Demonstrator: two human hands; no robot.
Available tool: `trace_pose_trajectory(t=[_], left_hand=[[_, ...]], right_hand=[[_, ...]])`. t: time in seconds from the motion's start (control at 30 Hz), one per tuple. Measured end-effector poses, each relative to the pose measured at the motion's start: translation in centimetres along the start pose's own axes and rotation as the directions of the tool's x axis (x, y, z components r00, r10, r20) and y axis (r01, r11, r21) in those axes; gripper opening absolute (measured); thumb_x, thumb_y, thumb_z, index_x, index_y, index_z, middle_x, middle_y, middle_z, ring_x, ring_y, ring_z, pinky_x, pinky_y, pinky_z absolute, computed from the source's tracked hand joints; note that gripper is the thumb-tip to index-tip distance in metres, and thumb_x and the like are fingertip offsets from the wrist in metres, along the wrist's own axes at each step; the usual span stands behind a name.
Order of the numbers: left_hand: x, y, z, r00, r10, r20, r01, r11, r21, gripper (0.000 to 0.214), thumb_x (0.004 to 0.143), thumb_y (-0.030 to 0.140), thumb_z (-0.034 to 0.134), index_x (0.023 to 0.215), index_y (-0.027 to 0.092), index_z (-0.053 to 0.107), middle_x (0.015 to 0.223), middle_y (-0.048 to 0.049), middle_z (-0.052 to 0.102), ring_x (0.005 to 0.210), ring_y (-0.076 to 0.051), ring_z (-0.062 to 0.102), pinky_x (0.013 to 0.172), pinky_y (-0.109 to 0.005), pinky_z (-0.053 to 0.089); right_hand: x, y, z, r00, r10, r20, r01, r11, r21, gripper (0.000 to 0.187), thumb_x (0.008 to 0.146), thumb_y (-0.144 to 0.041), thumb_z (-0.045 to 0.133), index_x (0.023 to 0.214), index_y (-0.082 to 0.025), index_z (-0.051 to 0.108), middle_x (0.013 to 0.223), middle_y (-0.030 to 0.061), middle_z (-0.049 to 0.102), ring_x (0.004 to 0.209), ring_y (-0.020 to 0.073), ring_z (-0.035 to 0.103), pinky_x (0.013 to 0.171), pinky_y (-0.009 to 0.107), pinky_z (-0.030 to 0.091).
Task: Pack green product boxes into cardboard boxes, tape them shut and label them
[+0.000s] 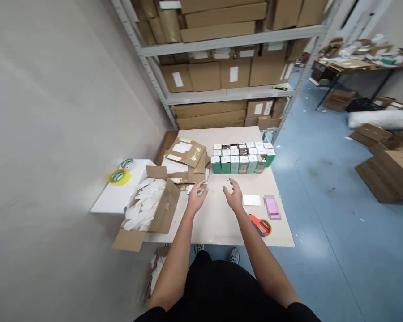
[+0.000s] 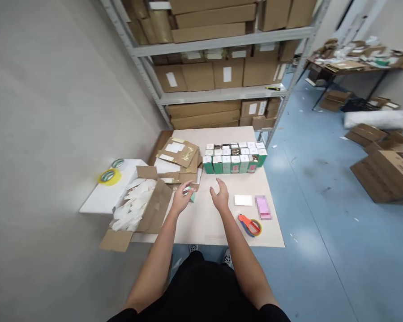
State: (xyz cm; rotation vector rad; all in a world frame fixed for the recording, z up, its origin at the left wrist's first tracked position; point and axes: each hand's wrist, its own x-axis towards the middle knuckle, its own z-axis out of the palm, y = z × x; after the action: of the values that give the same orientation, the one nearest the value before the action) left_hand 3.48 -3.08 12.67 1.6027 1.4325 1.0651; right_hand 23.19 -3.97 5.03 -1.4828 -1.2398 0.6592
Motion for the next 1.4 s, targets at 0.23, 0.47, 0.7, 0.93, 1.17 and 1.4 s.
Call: trace_pose_trajectory(t=[0.23, 0.47, 0.7, 0.93, 1.17, 1.4], left_hand=[[2.9, -2.9, -8.8, 0.989, -0.036, -0.143, 0.038, 0.999, 0.014, 0.039, 0.092, 0.029, 0.061, 0.131, 0.025, 0.067, 0.132, -0.0085, 0.066, 0.124, -0.023, 0.061, 0.099, -0.035, 0.055], [9.8, -7.3, -16.5, 0.974, -0.052, -0.219, 0.048, 0.999, -0.022, 0.039, 0.093, 0.029, 0.061, 0.131, 0.025, 0.068, 0.137, -0.0089, 0.064, 0.125, -0.025, 0.061, 0.101, -0.038, 0.055], [19.4, -14.6, -20.7, 0.976, -0.105, -0.190, 0.093, 0.993, -0.072, 0.036, 0.092, 0.024, 0.058, 0.127, 0.021, 0.068, 0.133, -0.0108, 0.067, 0.124, -0.024, 0.062, 0.098, -0.038, 0.055], [26.4, -22.0, -20.8, 0.952, -0.229, -0.204, 0.214, 0.973, -0.092, 0.031, 0.090, 0.016, 0.054, 0.117, 0.017, 0.069, 0.120, -0.0110, 0.073, 0.104, -0.020, 0.070, 0.099, -0.036, 0.053], [31.5, -27.0, -20.0, 0.944, -0.282, -0.170, 0.306, 0.942, 0.138, 0.035, 0.091, 0.017, 0.054, 0.124, 0.018, 0.066, 0.131, -0.0127, 0.066, 0.113, -0.025, 0.066, 0.102, -0.039, 0.050], [33.0, -30.0, -19.7, 0.939, -0.291, -0.182, 0.335, 0.894, 0.299, 0.053, 0.090, 0.019, 0.058, 0.142, 0.017, 0.056, 0.159, -0.0158, 0.043, 0.147, -0.032, 0.040, 0.119, -0.044, 0.035]], right_hand=[[3.0, -4.6, 9.6, 0.985, -0.021, 0.173, -0.006, 0.988, 0.156, 0.060, 0.090, -0.044, 0.061, 0.147, -0.026, 0.052, 0.147, 0.0114, 0.057, 0.124, 0.0278, 0.059, 0.097, 0.044, 0.054], [7.0, -6.3, 18.2, 0.966, -0.041, 0.257, 0.029, 0.998, 0.051, 0.063, 0.088, -0.039, 0.060, 0.148, -0.025, 0.051, 0.147, 0.0117, 0.056, 0.126, 0.0286, 0.059, 0.097, 0.043, 0.054], [11.6, -5.3, 25.7, 0.953, -0.046, 0.299, 0.075, 0.993, -0.086, 0.070, 0.087, -0.040, 0.059, 0.154, -0.024, 0.046, 0.146, 0.0123, 0.056, 0.126, 0.0307, 0.059, 0.098, 0.046, 0.054], [15.7, -1.8, 31.2, 0.937, 0.086, 0.339, 0.064, 0.911, -0.408, 0.073, 0.085, -0.035, 0.061, 0.155, -0.023, 0.044, 0.157, 0.0129, 0.047, 0.142, 0.0316, 0.048, 0.113, 0.047, 0.044], [19.1, 1.8, 36.4, 0.829, 0.297, 0.474, 0.115, 0.739, -0.664, 0.088, 0.083, -0.026, 0.063, 0.163, -0.028, 0.027, 0.170, 0.0120, 0.024, 0.157, 0.0337, 0.020, 0.120, 0.049, 0.030], [18.6, 4.8, 39.8, 0.800, 0.392, 0.454, 0.147, 0.605, -0.782, 0.091, 0.081, -0.019, 0.066, 0.163, -0.034, 0.029, 0.173, 0.0137, 0.006, 0.157, 0.0455, 0.009, 0.113, 0.061, 0.032]])
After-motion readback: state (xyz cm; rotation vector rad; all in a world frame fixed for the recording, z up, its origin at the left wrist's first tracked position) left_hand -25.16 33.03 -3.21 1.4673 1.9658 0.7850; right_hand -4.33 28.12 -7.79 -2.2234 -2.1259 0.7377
